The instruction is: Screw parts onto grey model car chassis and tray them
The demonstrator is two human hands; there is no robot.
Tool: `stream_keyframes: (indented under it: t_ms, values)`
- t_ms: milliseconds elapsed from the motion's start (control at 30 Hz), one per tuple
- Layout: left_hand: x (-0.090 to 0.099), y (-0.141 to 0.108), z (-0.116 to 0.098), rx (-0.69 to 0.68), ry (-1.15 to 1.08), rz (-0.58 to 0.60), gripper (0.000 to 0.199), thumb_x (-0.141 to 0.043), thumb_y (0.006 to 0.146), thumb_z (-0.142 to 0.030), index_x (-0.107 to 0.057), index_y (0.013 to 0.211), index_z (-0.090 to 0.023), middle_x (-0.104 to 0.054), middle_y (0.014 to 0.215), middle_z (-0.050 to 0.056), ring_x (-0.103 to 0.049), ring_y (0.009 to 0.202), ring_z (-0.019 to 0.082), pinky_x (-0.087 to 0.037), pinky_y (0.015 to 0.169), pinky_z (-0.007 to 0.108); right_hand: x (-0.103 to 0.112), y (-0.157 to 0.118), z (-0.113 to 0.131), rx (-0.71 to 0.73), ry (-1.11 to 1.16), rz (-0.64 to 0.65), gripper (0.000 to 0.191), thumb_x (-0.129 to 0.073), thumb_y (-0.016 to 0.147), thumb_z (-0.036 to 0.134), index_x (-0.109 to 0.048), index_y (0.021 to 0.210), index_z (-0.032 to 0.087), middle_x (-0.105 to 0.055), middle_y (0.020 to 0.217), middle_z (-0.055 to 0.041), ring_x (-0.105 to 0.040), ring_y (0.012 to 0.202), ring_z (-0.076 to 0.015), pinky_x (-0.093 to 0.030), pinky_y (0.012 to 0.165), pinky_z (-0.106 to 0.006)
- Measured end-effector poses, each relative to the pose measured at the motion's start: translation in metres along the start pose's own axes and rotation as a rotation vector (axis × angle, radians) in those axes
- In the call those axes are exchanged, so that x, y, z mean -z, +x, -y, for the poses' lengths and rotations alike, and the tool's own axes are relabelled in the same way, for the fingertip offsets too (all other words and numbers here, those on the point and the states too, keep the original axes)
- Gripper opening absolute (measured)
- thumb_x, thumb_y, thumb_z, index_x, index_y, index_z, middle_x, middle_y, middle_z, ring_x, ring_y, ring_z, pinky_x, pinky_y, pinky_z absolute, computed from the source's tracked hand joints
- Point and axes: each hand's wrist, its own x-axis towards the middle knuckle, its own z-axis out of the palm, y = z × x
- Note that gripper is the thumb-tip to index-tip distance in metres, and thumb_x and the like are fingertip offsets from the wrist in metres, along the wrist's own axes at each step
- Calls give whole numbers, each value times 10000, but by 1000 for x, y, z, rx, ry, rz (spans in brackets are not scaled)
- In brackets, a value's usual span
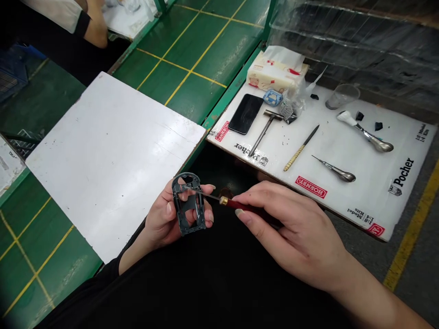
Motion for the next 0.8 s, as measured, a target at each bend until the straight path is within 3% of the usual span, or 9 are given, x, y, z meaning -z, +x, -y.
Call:
stream_keyframes:
  t_ms: [200, 300, 433, 567, 800]
  values:
    - [-3, -1, 3, -23, 33, -8, 508, -1099, 1006, -543, -723, 1117, -220, -939, 1524, 182, -974, 955, 343, -811, 867, 505, -1, 0, 2, 31, 39, 65, 378, -746, 1217, 168, -879, 1502, 379, -989, 1193, 5, -949, 887, -214, -755, 767, -298]
    - [-4, -3, 3, -41, 37, 8, 483, -1098, 1010, -517, -730, 1103, -218, -954, 1481, 182, -978, 954, 354, -814, 861, 514, -1, 1, 3, 36, 64, 76, 354, -801, 1188, 170, -907, 1449, 384, -979, 1098, 30, -923, 820, -199, -744, 742, -292]
    - [-5, -5, 3, -25, 43, 1, 464, -1091, 1012, -509, -733, 1096, -225, -939, 1524, 197, -986, 1033, 420, -812, 908, 594, -2, 1, 3, 34, 72, 93, 342, -847, 1174, 191, -930, 1443, 384, -994, 1140, 22, -942, 873, -218, -766, 805, -310]
    - [-5, -7, 3, 9, 90, -43, 556, -1117, 956, -581, -703, 1097, -238, -939, 1518, 198, -985, 1059, 470, -812, 940, 676, -3, -2, 2, 43, 77, 92, 332, -843, 1191, 201, -930, 1454, 384, -994, 1168, 10, -946, 901, -226, -743, 764, -315]
    - [-6, -10, 2, -79, 133, -24, 418, -1074, 1038, -476, -744, 1141, -241, -953, 1492, 146, -991, 1026, 403, -819, 945, 604, -3, -6, 6, 51, 66, 81, 348, -813, 1220, 207, -916, 1498, 390, -967, 1094, 12, -907, 816, -215, -708, 713, -323]
